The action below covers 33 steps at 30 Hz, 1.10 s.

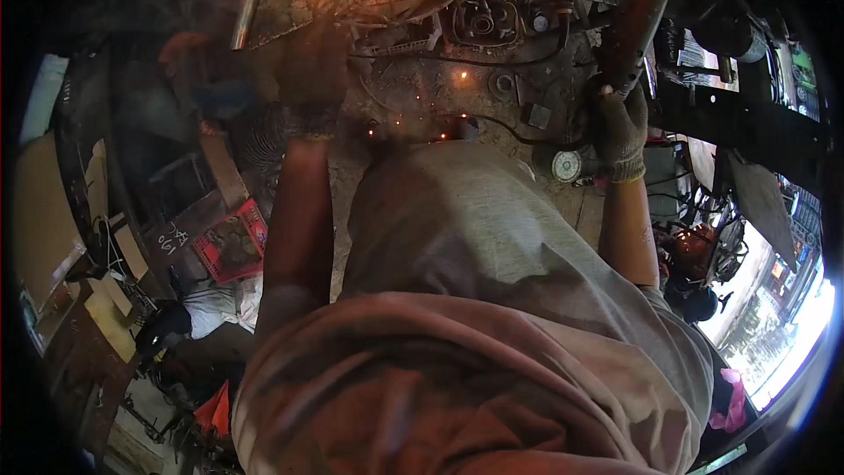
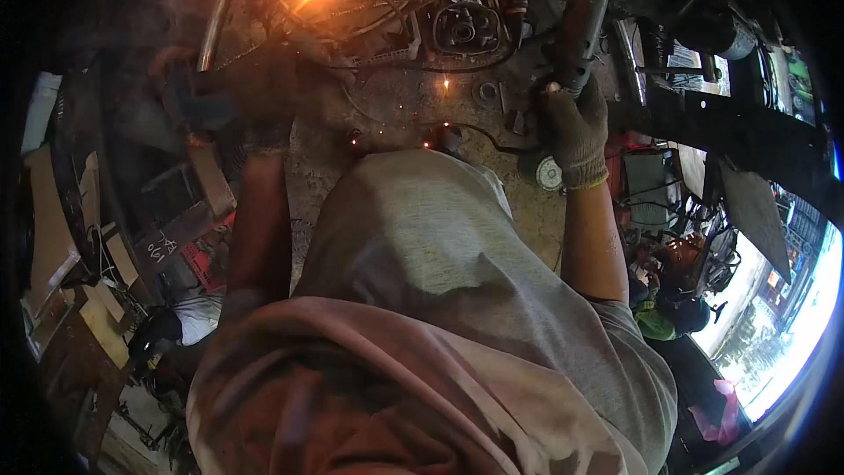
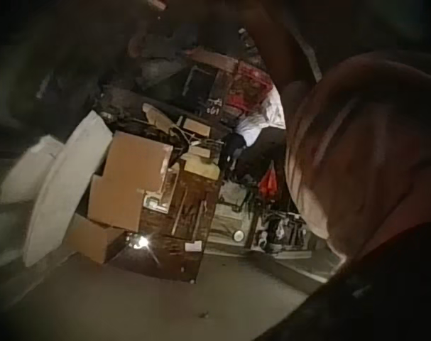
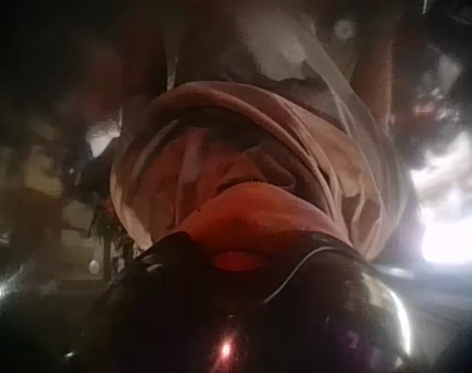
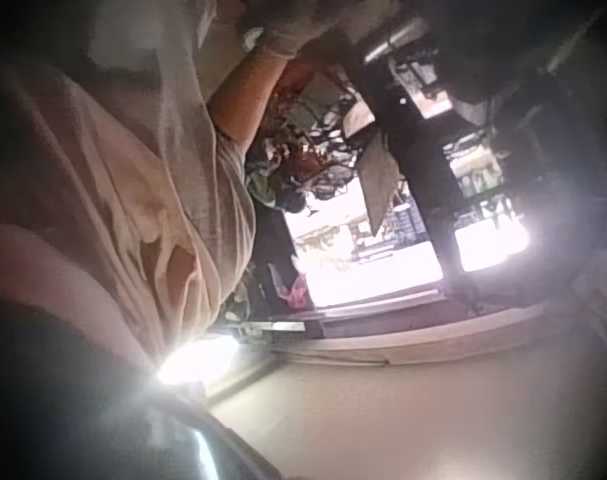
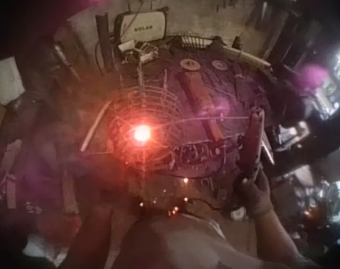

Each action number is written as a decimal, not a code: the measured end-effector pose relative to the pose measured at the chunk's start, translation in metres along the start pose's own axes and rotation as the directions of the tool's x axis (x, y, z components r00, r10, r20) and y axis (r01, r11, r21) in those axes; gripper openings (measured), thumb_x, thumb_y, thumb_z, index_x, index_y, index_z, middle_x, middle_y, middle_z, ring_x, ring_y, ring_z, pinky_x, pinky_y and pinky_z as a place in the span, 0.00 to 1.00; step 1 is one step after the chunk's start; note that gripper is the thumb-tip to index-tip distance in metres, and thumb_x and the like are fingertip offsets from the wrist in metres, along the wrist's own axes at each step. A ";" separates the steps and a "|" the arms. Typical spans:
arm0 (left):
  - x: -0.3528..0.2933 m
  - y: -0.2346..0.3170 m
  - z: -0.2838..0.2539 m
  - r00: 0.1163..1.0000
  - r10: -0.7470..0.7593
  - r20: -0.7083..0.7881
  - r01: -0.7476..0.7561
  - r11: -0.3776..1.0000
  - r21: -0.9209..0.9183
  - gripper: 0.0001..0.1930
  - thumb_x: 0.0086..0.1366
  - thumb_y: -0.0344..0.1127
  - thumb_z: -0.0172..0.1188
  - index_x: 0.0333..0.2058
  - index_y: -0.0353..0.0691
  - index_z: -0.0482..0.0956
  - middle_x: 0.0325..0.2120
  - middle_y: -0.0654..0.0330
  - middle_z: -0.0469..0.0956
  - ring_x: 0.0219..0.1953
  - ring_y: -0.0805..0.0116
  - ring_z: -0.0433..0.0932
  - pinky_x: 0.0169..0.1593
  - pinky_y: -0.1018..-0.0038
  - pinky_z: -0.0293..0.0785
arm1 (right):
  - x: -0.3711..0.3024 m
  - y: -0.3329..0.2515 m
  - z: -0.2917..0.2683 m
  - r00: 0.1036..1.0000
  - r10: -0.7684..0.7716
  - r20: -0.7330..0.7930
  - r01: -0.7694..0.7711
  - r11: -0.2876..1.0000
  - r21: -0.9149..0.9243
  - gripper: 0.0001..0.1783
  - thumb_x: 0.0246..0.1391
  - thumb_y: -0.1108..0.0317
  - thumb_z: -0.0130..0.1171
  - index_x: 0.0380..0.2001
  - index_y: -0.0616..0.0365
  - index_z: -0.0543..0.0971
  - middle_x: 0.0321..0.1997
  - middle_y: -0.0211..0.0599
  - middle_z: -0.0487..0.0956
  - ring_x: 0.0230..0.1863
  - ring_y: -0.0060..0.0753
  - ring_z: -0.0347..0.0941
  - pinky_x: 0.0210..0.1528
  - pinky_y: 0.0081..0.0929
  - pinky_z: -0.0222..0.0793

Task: The person holds a wire component against a rounded metal frame and uses a welding tool to fuse the pieces together, while other people work on a machine in the background.

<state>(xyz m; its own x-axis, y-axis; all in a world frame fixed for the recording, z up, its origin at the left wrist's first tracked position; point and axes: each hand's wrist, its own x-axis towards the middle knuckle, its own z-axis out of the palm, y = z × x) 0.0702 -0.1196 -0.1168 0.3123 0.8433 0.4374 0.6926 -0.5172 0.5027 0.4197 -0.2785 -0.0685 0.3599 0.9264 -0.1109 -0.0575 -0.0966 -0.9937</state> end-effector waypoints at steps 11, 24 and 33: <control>-0.005 -0.029 0.018 0.967 0.152 -0.205 -0.137 0.987 0.088 0.14 0.66 0.37 0.60 0.47 0.37 0.80 0.37 0.53 0.82 0.38 0.58 0.83 0.41 0.67 0.79 | -0.002 -0.004 0.013 0.999 -0.001 -0.046 0.001 1.000 0.002 0.32 0.55 0.59 0.63 0.58 0.66 0.70 0.33 0.30 0.77 0.29 0.19 0.70 0.28 0.18 0.66; -0.006 -0.030 0.013 0.950 0.266 -0.166 -0.230 0.951 0.207 0.08 0.66 0.36 0.59 0.37 0.38 0.79 0.32 0.55 0.80 0.32 0.57 0.80 0.35 0.65 0.76 | 0.002 -0.004 0.012 0.995 -0.025 0.093 0.028 0.999 -0.032 0.29 0.57 0.63 0.62 0.59 0.65 0.70 0.30 0.30 0.75 0.27 0.20 0.70 0.25 0.19 0.68; -0.007 -0.033 0.013 0.954 0.249 -0.168 -0.217 0.958 0.188 0.08 0.67 0.37 0.58 0.33 0.39 0.78 0.30 0.55 0.80 0.30 0.57 0.79 0.33 0.64 0.74 | -0.002 0.044 -0.028 0.946 -0.314 -0.087 0.247 0.865 -0.436 0.24 0.58 0.69 0.63 0.57 0.63 0.72 0.41 0.33 0.77 0.41 0.22 0.75 0.41 0.23 0.75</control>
<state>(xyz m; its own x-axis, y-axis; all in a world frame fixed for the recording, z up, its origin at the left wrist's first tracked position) 0.0537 -0.1068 -0.1455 0.3613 0.6507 0.6679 0.7179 -0.6512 0.2460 0.4429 -0.2946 -0.1130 0.4392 0.8746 0.2053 0.4455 -0.0136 -0.8952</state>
